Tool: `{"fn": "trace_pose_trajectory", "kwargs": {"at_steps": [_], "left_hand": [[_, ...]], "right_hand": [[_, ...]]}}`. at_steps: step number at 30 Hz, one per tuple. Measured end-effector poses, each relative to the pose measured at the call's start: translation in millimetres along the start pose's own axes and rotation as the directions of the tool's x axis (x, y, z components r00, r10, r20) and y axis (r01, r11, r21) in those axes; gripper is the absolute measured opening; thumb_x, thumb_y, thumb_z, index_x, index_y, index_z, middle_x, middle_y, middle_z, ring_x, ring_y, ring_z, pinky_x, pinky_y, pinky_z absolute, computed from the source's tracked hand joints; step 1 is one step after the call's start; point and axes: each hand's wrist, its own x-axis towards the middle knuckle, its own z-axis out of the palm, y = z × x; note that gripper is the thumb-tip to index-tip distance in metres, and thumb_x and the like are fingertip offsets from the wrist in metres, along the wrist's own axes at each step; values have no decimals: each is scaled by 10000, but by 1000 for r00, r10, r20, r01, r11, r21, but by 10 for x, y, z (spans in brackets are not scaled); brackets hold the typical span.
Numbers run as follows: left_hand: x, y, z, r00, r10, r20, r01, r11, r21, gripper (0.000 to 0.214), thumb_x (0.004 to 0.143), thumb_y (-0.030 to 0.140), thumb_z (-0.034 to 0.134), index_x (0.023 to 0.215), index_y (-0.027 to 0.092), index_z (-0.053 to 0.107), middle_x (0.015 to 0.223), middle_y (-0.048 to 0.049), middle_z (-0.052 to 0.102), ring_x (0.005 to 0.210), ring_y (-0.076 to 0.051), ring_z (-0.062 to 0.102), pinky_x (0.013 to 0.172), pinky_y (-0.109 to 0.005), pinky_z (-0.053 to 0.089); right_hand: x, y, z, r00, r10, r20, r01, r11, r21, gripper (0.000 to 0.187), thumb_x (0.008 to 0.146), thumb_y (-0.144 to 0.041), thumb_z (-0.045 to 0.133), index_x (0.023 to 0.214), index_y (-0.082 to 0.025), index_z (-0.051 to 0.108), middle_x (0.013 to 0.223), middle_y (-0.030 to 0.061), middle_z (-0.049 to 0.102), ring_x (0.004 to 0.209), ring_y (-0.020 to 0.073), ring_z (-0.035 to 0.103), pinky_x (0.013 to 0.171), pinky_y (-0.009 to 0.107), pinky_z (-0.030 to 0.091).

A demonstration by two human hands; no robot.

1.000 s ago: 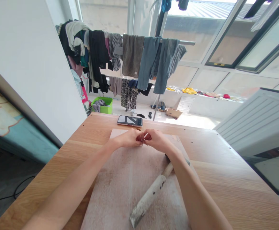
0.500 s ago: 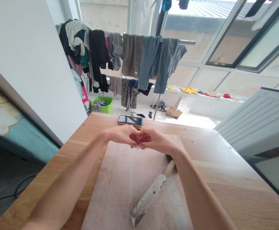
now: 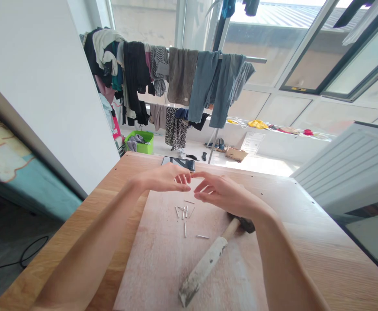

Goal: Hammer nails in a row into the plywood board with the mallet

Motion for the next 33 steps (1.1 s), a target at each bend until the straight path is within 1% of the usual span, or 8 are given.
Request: {"fn": "trace_pose_trajectory", "kwargs": {"at_steps": [4,9,12,15,19,24,30,33], "left_hand": [[-118,145,11,999,50,-15,-50,998,29,199,890,346,636,1008,197,695,970,-36,744,866,-171,693,707,-250,494],[-230,254,152,993,70,-93,-60,992,109,146,844,271,635,960,195,681,914,-20,713,796,-159,650,671,-259,447],[-255,191,375,1000,11,26,-16,982,186,199,752,346,743,859,201,659,830,-11,676,745,-176,613,594,-269,393],[-260,45,631,990,-119,72,103,977,188,373,676,470,833,857,211,636,855,-12,683,745,-200,619,562,-275,365],[-250,-126,844,977,-213,-20,213,955,206,408,687,494,853,845,221,595,869,-6,696,779,-221,647,587,-279,365],[-308,-155,866,964,-148,-220,211,932,295,285,939,435,641,804,193,571,895,-51,677,824,-225,655,694,-299,417],[-747,-46,1082,965,-9,-262,45,991,129,171,957,376,644,906,214,614,957,-9,670,897,-191,656,803,-290,492],[-1025,-50,1324,949,33,-313,9,992,130,112,934,342,682,964,239,649,1046,-16,689,998,-206,664,925,-327,531]], "right_hand": [[-140,5,19,995,-33,-94,19,990,-141,235,910,-261,648,1144,-238,658,907,19,763,802,181,698,713,307,509],[-288,189,425,988,57,147,6,918,-397,144,775,-113,653,878,-212,653,864,25,724,693,162,619,588,275,424],[-273,258,628,986,69,153,7,893,-450,171,769,-48,581,749,-206,645,823,40,700,658,173,600,567,296,398],[-220,229,671,996,-16,83,54,879,-473,274,852,-29,538,938,-214,720,975,87,688,877,237,657,726,342,493],[-286,218,607,982,-186,-13,164,897,-411,286,970,-128,546,1193,-242,682,1074,85,670,1008,245,672,884,384,541],[-701,400,539,973,-194,-126,139,926,-352,269,1047,-203,428,1143,-252,674,1040,77,681,938,230,689,849,398,564],[-1251,647,669,982,-121,-146,82,964,-251,300,952,-367,655,1250,-347,689,1172,70,699,742,185,720,693,298,639],[-1319,721,864,960,-157,-232,94,961,-259,315,916,-344,694,1231,-337,697,1262,97,671,943,243,751,839,336,645]]}}
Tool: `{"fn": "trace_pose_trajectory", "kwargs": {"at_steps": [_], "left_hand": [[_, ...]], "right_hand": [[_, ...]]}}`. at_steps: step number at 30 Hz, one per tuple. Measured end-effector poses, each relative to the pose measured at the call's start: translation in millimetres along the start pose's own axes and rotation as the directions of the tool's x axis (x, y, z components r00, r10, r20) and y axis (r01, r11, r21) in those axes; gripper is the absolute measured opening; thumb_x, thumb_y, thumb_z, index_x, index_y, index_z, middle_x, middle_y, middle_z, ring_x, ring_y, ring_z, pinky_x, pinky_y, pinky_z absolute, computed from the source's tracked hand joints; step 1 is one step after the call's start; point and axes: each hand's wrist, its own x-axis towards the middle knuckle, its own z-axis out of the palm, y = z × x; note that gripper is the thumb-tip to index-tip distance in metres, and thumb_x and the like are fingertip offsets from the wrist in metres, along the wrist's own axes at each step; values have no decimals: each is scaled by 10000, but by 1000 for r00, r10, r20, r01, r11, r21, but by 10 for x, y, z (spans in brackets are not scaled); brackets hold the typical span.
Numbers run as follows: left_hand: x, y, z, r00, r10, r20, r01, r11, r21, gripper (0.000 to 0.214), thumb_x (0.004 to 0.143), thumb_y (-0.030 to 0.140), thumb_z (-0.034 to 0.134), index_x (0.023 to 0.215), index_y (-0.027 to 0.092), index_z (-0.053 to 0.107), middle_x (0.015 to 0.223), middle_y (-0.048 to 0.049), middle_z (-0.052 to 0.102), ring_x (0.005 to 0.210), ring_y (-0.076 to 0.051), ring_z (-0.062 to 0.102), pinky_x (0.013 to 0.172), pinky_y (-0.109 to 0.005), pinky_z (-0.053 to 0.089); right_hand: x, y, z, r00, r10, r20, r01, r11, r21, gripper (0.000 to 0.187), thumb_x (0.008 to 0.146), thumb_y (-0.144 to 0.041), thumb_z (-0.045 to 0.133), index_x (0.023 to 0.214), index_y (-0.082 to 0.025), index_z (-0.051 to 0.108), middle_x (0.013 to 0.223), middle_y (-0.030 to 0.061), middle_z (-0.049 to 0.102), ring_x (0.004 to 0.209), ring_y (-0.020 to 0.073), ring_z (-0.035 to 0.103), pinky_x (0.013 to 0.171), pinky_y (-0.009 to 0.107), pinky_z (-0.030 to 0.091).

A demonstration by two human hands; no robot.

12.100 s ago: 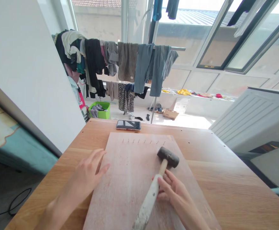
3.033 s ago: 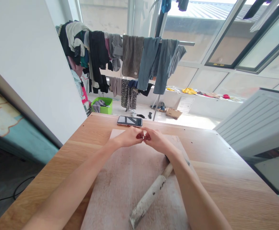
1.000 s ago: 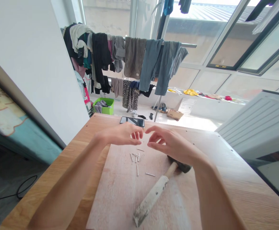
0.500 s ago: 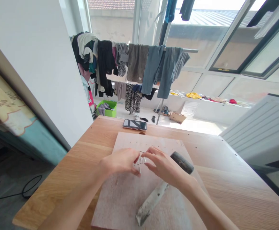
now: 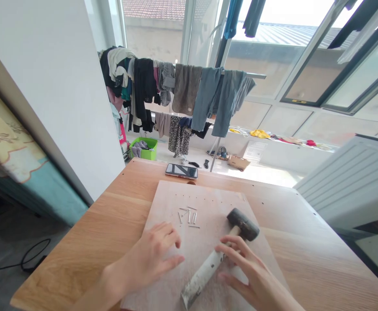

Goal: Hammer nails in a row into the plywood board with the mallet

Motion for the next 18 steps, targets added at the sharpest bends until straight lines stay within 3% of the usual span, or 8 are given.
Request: {"fn": "trace_pose_trajectory", "kwargs": {"at_steps": [4,9,12,15,18], "left_hand": [[-363,-147,142,988,-20,-155,30,998,62,135,939,354,661,1047,278,689,1280,-44,672,1219,-256,633,1093,-411,511],[-641,-392,162,959,-158,-235,164,986,5,229,992,433,547,1070,297,713,1428,-43,619,1265,-242,647,1048,-342,562],[-748,-476,166,931,-217,-293,224,975,-11,282,985,476,536,1090,296,725,1457,-48,610,1294,-254,634,1057,-355,557],[-848,-524,208,910,-217,-353,238,971,15,306,968,499,553,1143,314,722,1465,-39,615,1320,-263,617,1079,-378,543],[-935,-530,278,884,-216,-415,253,967,37,345,969,518,550,1223,337,697,1469,-23,616,1348,-263,594,1098,-389,528]], "right_hand": [[41,-84,265,999,5,-54,-2,999,55,287,935,-253,640,1215,-314,657,1244,105,654,1006,246,733,871,334,633],[201,-401,560,997,-25,-67,31,996,89,335,925,-210,630,1243,-316,623,1294,107,639,1052,255,706,904,356,624],[238,-537,697,991,-125,-42,128,990,58,522,889,-215,673,1382,-344,557,1416,124,598,1113,290,692,923,393,625],[127,-438,688,983,-163,-89,162,987,-9,676,908,-234,652,1524,-376,412,1476,136,563,1154,308,685,925,416,624],[-170,-48,504,964,-14,-264,-33,984,-175,555,964,-269,572,1494,-372,444,1393,124,617,1170,302,687,925,428,626]]}}
